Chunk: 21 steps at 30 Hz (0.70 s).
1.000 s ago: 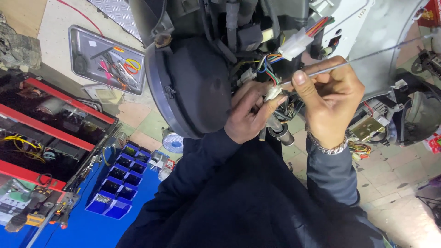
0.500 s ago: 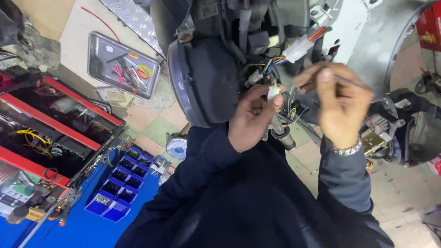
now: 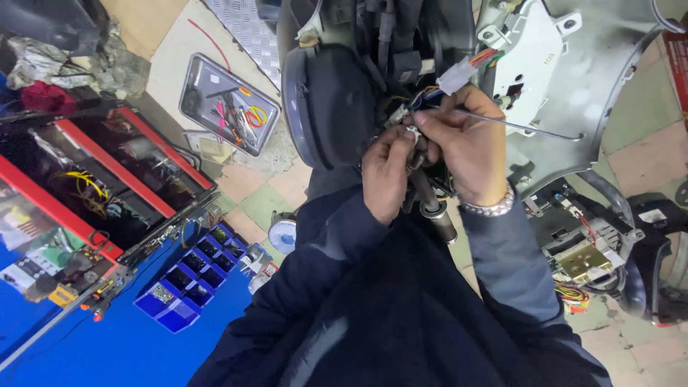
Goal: Disconnecting electrical wiring harnesses and connectors from the front of a motorcycle using a screwdriver to release tabs.
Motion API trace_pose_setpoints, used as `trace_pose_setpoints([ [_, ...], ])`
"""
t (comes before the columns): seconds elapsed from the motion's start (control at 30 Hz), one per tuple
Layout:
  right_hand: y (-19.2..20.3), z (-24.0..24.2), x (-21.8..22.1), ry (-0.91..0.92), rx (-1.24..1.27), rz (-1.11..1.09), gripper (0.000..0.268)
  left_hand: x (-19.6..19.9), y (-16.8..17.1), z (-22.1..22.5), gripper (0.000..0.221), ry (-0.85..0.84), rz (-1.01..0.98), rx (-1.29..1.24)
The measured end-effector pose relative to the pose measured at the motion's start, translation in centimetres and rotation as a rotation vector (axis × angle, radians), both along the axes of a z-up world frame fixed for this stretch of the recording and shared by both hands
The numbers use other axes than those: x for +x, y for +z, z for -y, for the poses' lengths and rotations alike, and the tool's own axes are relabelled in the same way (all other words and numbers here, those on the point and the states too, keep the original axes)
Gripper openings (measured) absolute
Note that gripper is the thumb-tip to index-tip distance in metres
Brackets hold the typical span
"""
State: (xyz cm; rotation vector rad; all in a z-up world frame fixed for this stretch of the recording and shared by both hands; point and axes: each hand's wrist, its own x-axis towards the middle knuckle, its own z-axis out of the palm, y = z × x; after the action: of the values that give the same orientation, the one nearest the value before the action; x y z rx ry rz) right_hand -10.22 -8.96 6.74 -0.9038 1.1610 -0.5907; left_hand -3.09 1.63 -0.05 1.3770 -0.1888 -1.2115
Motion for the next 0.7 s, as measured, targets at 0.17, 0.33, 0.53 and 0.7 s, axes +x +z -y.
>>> trace_pose_setpoints([
  [0.17,-0.8,-1.2,0.5,-0.173,0.061,0.075,0.031,-0.7,-0.2,0.3,0.034,0.063,0.199,-0.011],
  [0.33,-4.6,-2.3,-0.1,-0.237,0.07,0.103,0.037,-2.4,0.8,0.0,0.032,0.165,0.345,0.097],
  [0.53,-6.2,-3.1,-0.5,-0.207,-0.088,-0.011,0.036,-3.3,0.7,-1.3,0.033,0.245,0.442,0.051],
  [0.7,-3.1,-1.0,-0.1,-0.145,-0.288,-0.237,0.049,-5.5,8.9,-2.2,0.015,0.057,0.801,0.047],
])
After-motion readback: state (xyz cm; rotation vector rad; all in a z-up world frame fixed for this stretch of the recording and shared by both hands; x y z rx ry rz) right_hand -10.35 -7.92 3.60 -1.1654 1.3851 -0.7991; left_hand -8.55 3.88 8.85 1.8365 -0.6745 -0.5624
